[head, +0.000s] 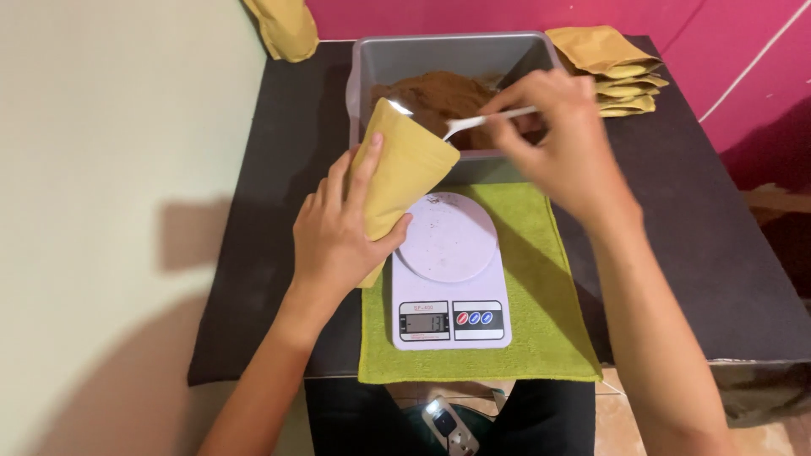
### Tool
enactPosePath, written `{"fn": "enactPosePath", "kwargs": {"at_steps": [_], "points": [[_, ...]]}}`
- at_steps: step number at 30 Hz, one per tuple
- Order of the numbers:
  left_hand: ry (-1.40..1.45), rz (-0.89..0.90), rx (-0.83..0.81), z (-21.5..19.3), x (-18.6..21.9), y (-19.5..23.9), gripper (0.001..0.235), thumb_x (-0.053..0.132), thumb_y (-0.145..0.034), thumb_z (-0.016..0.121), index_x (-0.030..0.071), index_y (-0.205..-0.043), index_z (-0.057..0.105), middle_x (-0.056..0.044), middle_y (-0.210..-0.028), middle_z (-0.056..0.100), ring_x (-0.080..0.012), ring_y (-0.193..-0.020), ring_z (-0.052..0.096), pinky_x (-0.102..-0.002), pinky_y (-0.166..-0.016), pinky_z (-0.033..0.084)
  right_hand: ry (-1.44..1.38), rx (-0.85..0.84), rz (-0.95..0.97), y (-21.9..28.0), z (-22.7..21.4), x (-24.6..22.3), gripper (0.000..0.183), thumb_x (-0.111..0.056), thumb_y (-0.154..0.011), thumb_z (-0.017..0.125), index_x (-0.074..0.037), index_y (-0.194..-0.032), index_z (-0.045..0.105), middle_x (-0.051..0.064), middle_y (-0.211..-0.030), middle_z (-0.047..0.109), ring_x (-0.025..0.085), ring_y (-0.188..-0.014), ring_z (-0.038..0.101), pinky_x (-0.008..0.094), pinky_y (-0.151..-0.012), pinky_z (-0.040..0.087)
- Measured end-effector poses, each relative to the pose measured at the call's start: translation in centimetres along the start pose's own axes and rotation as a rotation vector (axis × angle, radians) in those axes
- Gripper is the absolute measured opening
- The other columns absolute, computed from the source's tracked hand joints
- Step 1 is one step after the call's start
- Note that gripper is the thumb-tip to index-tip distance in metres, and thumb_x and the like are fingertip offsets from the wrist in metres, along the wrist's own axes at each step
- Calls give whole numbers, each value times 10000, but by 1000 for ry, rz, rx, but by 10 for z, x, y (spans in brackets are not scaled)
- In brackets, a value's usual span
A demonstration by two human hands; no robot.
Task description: Packaging coffee powder by scooping it from a bulk container into individual pouches and weighing them on a digital scale.
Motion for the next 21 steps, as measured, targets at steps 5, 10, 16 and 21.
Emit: {"fn": "enactPosePath", "kwargs": {"at_steps": [5, 10, 16, 21], "points": [[79, -37, -29, -3, -4, -2, 941, 505, -843, 786, 218, -1614, 330, -126, -1425, 581, -337, -1089, 656, -468, -799, 545, -17, -16, -158, -2, 23, -23, 81, -102, -1031, 681, -112, -1111, 679, 37, -962, 563, 249, -953, 456, 388, -880, 294], [42, 22, 17, -6, -3, -2, 962, 493, -824, 809, 101, -1603, 404, -151, -1359, 598, -361, -999, 694, -465, -746, 571, -58, 139, -248, -3, 14, -28, 69, -44, -1043, 642, -95, -1089, 646, 53, -1030, 607, 274, -960, 497, 408, -855, 317], [8, -63, -21, -8, -5, -1, 1016, 465, -812, 821, 78, -1632, 363, -148, -1405, 615, -362, -1145, 679, -487, -765, 579, -165, 142, -119, -9, 8, -11, 36, -107, -1038, 587, -123, -1021, 614, 10, -992, 639, 209, -908, 531, 374, -888, 338], [89, -118, -1, -11, -8, 1, 1066, 383, -787, 866, 45, -1627, 302, -246, -1413, 574, -445, -1153, 661, -560, -778, 558, -39, 166, 74, -10, 2, 23, 58, -150, -974, 588, -182, -929, 606, -58, -796, 562, 159, -773, 515, 343, -799, 341]]}}
Point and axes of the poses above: each hand's wrist, its own y-axis away from the middle knuckle, its own z-axis out of the palm, x = y × z, the point moved 4 cm from there along -y, towards the middle knuckle
